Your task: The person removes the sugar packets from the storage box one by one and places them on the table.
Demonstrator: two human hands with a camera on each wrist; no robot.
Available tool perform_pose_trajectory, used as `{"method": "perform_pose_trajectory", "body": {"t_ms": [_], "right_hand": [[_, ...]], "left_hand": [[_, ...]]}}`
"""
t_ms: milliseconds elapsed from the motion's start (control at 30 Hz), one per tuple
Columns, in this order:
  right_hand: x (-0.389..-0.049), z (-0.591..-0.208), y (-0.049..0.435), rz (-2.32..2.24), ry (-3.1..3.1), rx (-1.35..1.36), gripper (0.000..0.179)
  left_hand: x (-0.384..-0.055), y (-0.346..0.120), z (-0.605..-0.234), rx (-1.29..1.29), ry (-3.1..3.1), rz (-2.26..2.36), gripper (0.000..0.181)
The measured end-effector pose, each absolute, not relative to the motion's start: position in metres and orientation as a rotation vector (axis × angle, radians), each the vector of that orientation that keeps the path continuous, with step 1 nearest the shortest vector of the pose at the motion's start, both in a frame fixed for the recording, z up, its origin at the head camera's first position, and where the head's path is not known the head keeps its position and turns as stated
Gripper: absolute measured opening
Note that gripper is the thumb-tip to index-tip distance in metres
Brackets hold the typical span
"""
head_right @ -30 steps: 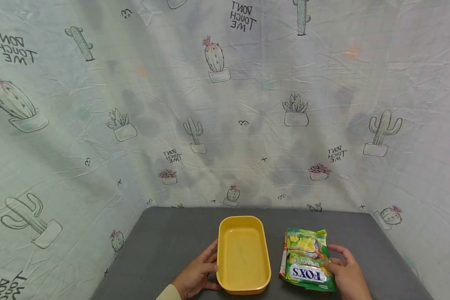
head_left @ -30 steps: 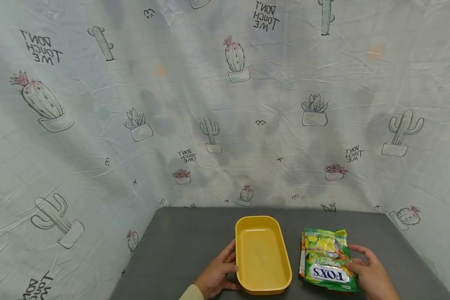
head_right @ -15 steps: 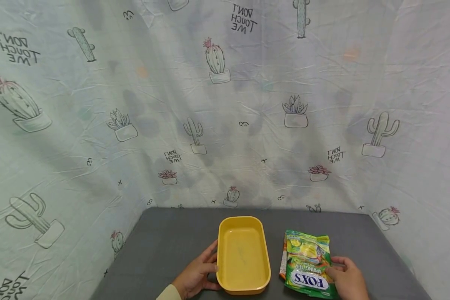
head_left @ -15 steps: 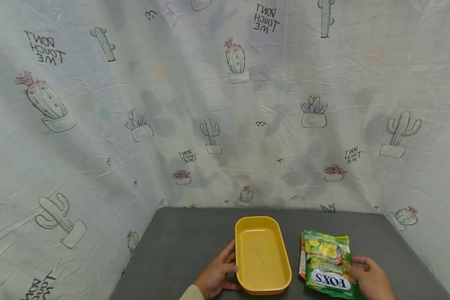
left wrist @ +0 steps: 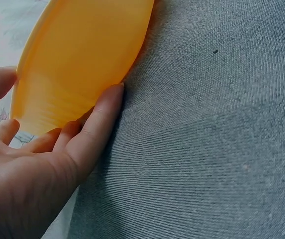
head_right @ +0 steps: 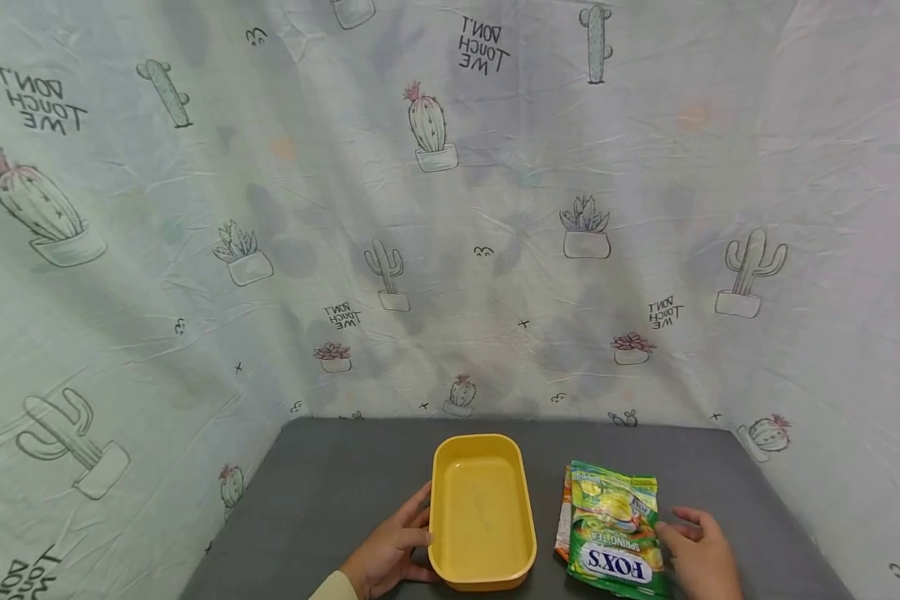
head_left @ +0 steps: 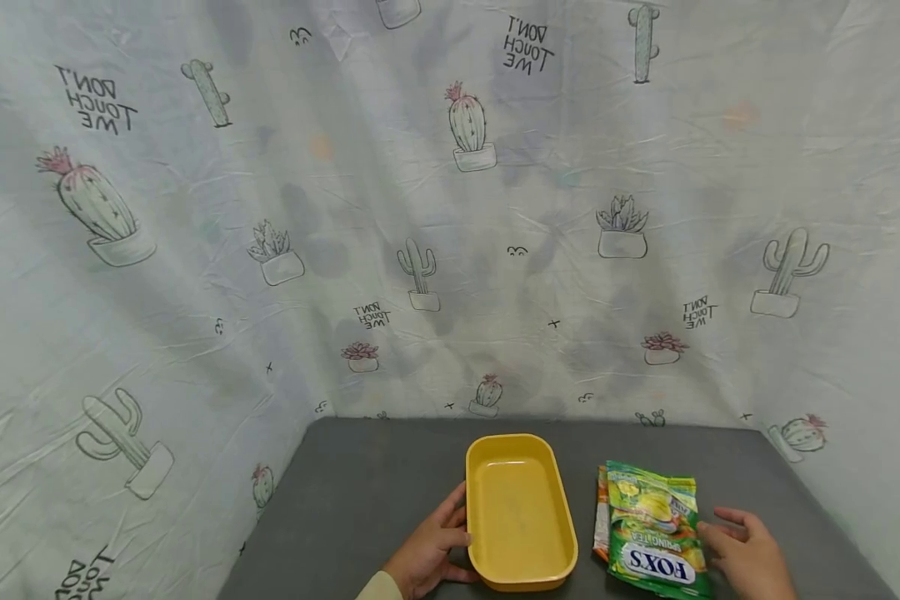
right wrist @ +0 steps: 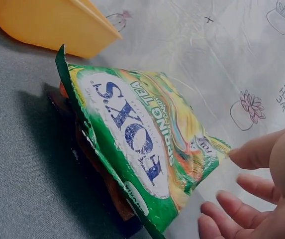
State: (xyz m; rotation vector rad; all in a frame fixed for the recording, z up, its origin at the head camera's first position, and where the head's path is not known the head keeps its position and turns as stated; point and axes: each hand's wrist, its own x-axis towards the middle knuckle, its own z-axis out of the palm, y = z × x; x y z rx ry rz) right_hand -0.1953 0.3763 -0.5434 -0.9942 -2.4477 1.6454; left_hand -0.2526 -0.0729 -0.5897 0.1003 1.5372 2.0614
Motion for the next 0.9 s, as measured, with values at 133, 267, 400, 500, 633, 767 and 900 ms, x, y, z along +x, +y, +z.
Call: {"method": "perform_pose_trajectory", "body": {"t_ms": [133,267,400,500,633,767,900], "right_hand": [[-0.192,-0.539,0.374,1.578,-2.39,-0.998,0.059],[-0.194,-0.529,0.367,1.506,-2.344,-0.966,0.055],[-0.199,-0.515,0.353,1.438,-2.346,-0.864,0.05],[-0.204,-0.502,0.338,1.42,-2.386,-0.734,0.047],[-0.209,-0.487,0.318,1.427,-2.501,-0.524,0.05],[-0.21,-0.476,0.299,1.351,-2.649,-0.276,0.057],[-0.213,-0.47,0.283,1.252,-2.759,-0.036,0.064]], "left_hand": [[-0.255,-0.074,-0.589,0.098,1.546,2.05,0.096],[-0.257,-0.075,-0.586,0.057,1.607,2.023,0.094],[-0.26,-0.078,-0.579,0.049,1.73,1.974,0.087],[-0.264,-0.083,-0.569,0.075,1.862,1.932,0.078],[-0.267,-0.092,-0.547,0.146,2.091,1.851,0.068],[-0.265,-0.1,-0.525,0.266,2.373,1.708,0.064],[-0.261,-0.107,-0.512,0.407,2.649,1.5,0.064]]}}
